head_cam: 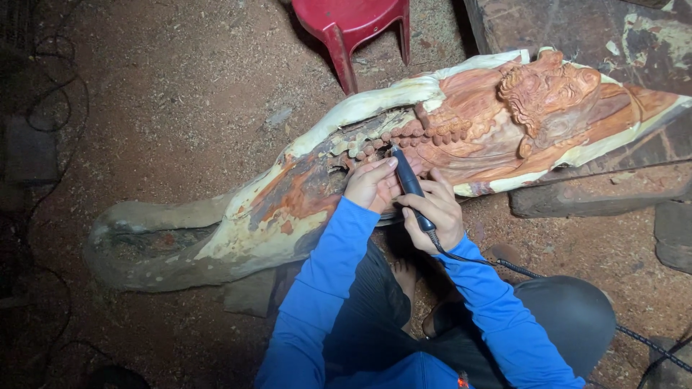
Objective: Carving intricate details into a large wooden sculpture using a rotary tool
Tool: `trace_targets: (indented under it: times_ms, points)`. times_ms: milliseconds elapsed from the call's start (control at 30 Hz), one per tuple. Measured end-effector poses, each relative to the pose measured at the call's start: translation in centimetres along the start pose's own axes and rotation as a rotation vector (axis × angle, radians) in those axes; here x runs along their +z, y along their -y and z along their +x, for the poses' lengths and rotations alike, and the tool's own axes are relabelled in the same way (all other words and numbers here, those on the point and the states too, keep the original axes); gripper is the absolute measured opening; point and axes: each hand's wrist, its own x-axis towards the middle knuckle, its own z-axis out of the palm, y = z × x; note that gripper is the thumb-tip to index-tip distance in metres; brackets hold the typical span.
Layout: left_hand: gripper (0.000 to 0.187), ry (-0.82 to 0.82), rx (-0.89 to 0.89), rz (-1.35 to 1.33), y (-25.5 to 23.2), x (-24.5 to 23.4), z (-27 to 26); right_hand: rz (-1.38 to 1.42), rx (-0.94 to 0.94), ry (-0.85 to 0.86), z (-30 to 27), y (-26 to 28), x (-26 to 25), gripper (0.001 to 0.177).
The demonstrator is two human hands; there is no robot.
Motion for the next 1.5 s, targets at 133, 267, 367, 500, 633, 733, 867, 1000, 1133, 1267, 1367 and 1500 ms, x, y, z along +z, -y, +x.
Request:
trace_targets:
  times_ms: [133,267,367,500,633,733,867,1000,1133,1267,1367,1500]
  points:
    - [0.029,-0.001,0.013,0.006,-0.1,0.1,-0.1,-0.006,-0.020,0.010,-0.3,0.0,-0.3,0.012]
    - [0.030,0.002,0.014,-0.013,0.1,-0.1,0.1,0.000,-0.017,0.013,-0.2,-0.2,-0.2,0.013]
    - [0.030,0.002,0.016,-0.013,0.3,-0.2,0.2,0.004,-0.014,0.010,-0.3,-0.3,-0.3,0.013]
    - [0.030,0.004,0.031,-0.017,0.5,-0.5,0.3,0.017,-0.018,0.016,-0.3,-0.3,-0.3,0.014]
    - [0.028,0.008,0.026,-0.033,0.5,-0.4,0.3,0.025,-0.013,0.012,-0.3,-0.3,-0.4,0.014]
    - [0.027,0.012,0.029,-0.032,-0.2,0.4,-0.5,0.033,-0.012,0.016,-0.2,0.0,-0.5,0.014]
    - [0.026,0.006,0.026,-0.032,-0.2,0.4,-0.6,0.035,-0.017,0.022,-0.3,-0.3,-0.6,0.013]
    - [0.025,0.008,0.026,-0.026,-0.5,0.7,-0.7,0.043,-0.014,0.012,-0.1,-0.2,-0.5,0.014]
    - [0.026,0.011,0.025,-0.027,-0.5,0.7,-0.8,0.045,-0.013,0.024,-0.1,-0.3,-0.6,0.014]
    - [0.025,0.012,0.024,-0.016,-0.5,0.6,-0.5,0.044,-0.018,0.019,0.0,-0.3,-0.4,0.015]
    - [0.029,0.002,0.018,-0.005,0.0,0.0,0.1,0.039,-0.013,0.019,-0.1,-0.3,-0.4,0.014]
    - [0.032,0.005,0.022,0.003,0.1,-0.2,0.2,0.036,-0.006,0.019,0.0,-0.3,-0.4,0.014]
